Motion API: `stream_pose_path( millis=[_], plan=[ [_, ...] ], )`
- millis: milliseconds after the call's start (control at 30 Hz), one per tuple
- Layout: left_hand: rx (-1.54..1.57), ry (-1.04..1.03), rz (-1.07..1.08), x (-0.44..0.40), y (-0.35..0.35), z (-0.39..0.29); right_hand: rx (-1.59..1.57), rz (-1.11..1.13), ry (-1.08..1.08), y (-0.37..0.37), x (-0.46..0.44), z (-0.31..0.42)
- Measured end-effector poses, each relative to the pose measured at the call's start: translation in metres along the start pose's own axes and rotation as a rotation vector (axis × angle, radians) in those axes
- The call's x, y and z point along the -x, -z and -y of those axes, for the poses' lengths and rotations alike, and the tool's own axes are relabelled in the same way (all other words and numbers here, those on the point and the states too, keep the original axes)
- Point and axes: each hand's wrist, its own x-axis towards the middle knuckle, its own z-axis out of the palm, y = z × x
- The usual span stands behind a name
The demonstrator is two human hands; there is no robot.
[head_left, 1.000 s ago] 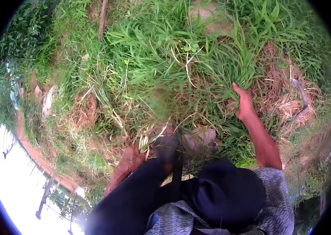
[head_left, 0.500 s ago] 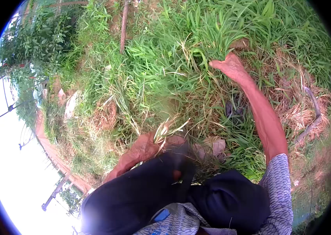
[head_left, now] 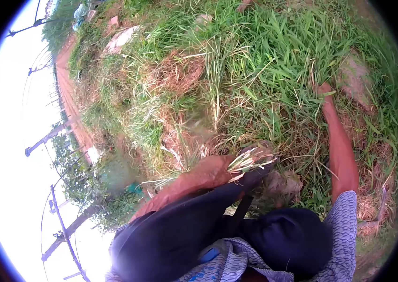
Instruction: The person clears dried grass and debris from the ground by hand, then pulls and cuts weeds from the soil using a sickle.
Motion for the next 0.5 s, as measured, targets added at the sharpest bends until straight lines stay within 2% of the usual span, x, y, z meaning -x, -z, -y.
stream_pose_path(
  millis=[67,167,200,267,333,367,400,433,467,500],
  plan=[
    [-0.022,-0.043,-0.088,-0.007,0.006,0.009,-0.193,0.020,-0.115,0.015,0.028,0.026],
    [-0.205,-0.136,-0.529,-0.015,0.026,0.033,-0.522,0.014,-0.325,0.032,0.103,0.045],
    [-0.277,-0.164,-0.680,-0.021,0.040,0.045,-0.454,-0.151,-0.465,0.031,0.127,0.055],
    [-0.301,0.057,-0.800,-0.028,0.073,0.062,-0.294,-0.028,-0.476,0.059,0.174,0.054],
    [-0.230,0.118,-0.894,-0.036,0.100,0.080,0.131,-0.125,-0.514,0.088,0.215,0.054],
    [-0.113,0.199,-0.766,-0.033,0.114,0.078,0.380,-0.211,-0.534,0.100,0.231,0.045],
    [0.023,0.266,-0.749,-0.026,0.116,0.060,0.370,-0.229,-0.550,0.111,0.241,0.039],
    [-0.125,0.234,-0.774,-0.043,0.112,0.085,0.316,-0.304,-0.413,0.130,0.264,0.029],
    [-0.239,0.351,-0.665,-0.046,0.119,0.082,0.279,-0.418,-0.300,0.153,0.299,0.020],
    [-0.356,0.263,-0.687,-0.066,0.122,0.107,0.463,-0.424,-0.416,0.164,0.322,0.017]
  ],
)
